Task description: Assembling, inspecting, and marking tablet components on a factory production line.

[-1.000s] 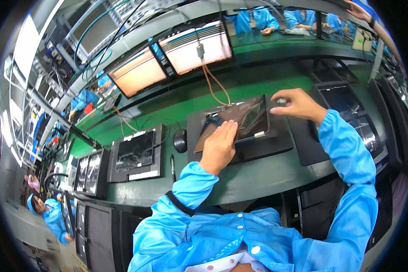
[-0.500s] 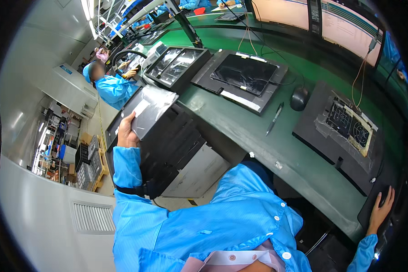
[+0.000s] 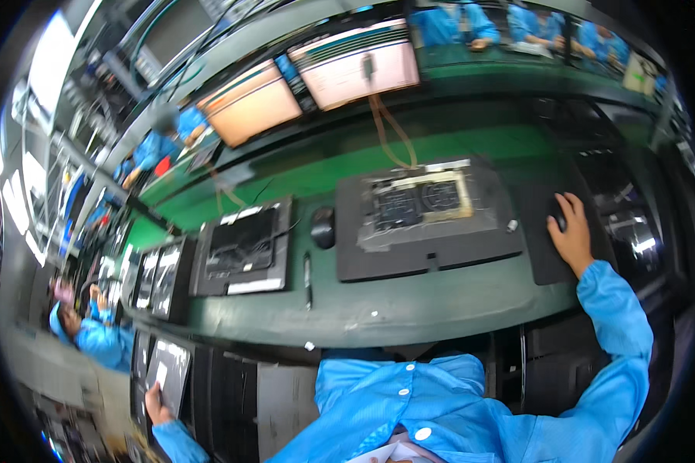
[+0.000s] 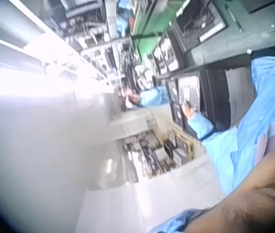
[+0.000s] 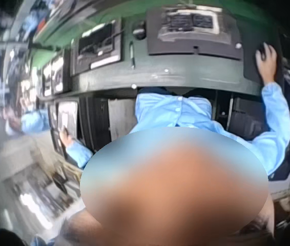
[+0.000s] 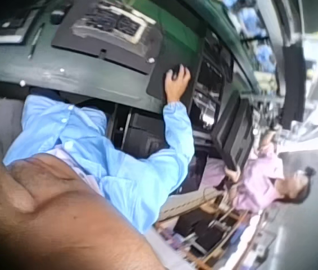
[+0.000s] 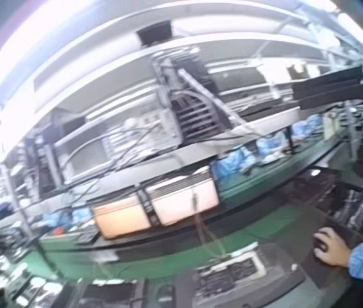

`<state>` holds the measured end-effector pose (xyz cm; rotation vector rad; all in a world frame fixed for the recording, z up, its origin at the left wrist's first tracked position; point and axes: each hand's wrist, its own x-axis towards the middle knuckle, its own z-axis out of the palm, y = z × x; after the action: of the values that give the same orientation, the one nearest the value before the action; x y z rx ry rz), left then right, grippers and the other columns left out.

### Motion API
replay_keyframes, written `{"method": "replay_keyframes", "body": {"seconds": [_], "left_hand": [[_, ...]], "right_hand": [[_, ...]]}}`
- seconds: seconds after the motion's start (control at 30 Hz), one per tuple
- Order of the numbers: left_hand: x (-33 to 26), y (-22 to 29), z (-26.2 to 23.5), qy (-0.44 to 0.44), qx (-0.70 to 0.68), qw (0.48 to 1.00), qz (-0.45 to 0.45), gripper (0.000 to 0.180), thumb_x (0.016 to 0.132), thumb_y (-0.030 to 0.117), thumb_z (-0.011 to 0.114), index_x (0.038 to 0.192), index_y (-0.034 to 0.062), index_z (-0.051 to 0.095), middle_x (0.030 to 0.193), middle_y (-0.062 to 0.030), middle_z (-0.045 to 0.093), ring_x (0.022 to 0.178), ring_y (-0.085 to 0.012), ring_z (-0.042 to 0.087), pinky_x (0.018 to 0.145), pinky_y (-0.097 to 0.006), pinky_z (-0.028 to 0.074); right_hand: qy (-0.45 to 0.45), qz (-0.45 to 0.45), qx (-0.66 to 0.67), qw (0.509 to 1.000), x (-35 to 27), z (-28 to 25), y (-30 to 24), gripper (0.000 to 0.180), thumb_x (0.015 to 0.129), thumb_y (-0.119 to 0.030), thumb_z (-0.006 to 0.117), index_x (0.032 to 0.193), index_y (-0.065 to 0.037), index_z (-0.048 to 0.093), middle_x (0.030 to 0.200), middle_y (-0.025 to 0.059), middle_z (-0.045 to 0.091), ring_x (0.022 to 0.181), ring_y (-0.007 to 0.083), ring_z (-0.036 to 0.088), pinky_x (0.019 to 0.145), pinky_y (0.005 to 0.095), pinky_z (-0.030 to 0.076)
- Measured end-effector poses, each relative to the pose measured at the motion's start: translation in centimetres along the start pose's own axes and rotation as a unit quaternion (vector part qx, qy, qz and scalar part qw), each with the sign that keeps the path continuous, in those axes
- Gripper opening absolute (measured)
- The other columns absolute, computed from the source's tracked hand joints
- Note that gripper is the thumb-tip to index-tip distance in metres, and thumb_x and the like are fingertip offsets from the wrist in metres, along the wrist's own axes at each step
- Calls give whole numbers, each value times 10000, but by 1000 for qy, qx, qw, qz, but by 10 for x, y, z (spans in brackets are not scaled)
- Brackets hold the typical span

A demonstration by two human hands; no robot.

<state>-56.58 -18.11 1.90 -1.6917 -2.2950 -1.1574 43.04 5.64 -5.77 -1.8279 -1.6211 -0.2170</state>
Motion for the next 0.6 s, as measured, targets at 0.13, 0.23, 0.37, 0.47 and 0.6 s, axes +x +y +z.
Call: {"method": "replay_keyframes", "body": {"seconds": [0.13,0.23,0.37,0.47,0.6], "left_hand": [[37,-13,19,65,-453,769,-446,370,857,200,709,1185,43,643,1193,-123,658,1050,-294,657,973,-456,533],[48,-14,29,35,-446,782,-434,392,822,234,747,1143,27,659,1154,-117,669,1045,-302,648,957,-475,516],[61,15,44,192,-172,918,-302,239,808,105,785,1002,-21,728,882,-47,667,771,-168,601,721,-321,501],[67,134,46,167,256,949,-73,330,936,212,709,1112,-67,689,1017,-204,700,925,-306,660,858,-431,532],[34,279,99,-5,-236,966,-104,278,1011,165,618,1117,-91,649,1083,-169,690,981,-267,672,877,-338,561]], "right_hand": [[2,21,-13,1000,-5,-12,-9,496,873,-163,695,1347,-59,593,1434,173,489,1289,395,525,1069,448,440],[-7,46,-40,998,-8,-17,-3,482,867,-190,701,1322,-57,611,1431,173,497,1291,393,524,1069,454,437],[8,9,-34,999,-3,-11,1,471,864,-239,698,1294,-59,631,1415,188,522,1305,388,517,1083,466,425],[43,-15,-87,995,1,-7,-1,494,878,-263,699,1325,-74,609,1437,187,499,1316,389,497,1099,484,403],[68,61,60,994,46,-13,-9,490,900,-262,691,1323,-35,588,1345,187,565,1228,320,579,1016,404,472]]}}
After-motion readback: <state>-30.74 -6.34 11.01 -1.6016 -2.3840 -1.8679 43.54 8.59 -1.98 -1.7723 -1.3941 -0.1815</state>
